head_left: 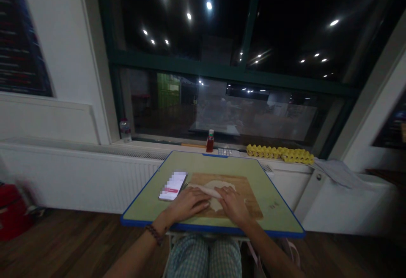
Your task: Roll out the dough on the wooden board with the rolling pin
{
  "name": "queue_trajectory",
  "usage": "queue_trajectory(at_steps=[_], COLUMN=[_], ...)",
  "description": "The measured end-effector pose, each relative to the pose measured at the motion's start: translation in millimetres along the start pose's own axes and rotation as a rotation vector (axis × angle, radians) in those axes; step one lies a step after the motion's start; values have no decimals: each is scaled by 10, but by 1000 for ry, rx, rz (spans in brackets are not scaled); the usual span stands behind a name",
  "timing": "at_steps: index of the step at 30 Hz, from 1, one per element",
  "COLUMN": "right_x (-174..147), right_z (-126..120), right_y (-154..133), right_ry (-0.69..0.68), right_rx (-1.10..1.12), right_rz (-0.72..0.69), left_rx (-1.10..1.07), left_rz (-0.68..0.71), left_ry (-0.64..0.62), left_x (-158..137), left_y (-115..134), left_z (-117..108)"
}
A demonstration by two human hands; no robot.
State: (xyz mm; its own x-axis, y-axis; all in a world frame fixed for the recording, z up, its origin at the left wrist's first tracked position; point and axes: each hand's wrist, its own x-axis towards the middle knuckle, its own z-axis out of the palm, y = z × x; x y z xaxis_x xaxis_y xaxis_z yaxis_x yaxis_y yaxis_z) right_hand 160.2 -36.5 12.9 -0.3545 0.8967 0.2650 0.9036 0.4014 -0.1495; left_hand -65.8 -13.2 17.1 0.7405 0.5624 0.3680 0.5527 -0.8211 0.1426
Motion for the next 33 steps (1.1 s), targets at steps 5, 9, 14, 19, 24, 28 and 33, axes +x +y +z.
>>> queue_trajectory(at_steps=[5, 9, 14, 19, 24, 28, 33], right_x=[-21, -105, -105, 127, 173, 28, 120], right_z=[72, 66, 47, 156, 262, 318, 298], right_y=[101, 244, 336, 310, 255, 288, 310], right_ry=[5, -30, -98, -52, 22, 41, -8], right_rx=[64, 155, 239, 161, 31, 57, 22], right_rz=[-43, -112, -165, 6, 69, 34, 40], left_rx=[30, 80, 209, 244, 233, 245, 235], left_rz=[-103, -258, -431, -464, -459, -400, -461], left_ry=[152, 200, 78, 60, 54, 105, 90], left_x=[85, 240, 336, 365, 263, 129, 238], left_y=[-10, -33, 28, 51, 127, 229, 155], left_z=[72, 228, 448, 447, 464, 565, 535])
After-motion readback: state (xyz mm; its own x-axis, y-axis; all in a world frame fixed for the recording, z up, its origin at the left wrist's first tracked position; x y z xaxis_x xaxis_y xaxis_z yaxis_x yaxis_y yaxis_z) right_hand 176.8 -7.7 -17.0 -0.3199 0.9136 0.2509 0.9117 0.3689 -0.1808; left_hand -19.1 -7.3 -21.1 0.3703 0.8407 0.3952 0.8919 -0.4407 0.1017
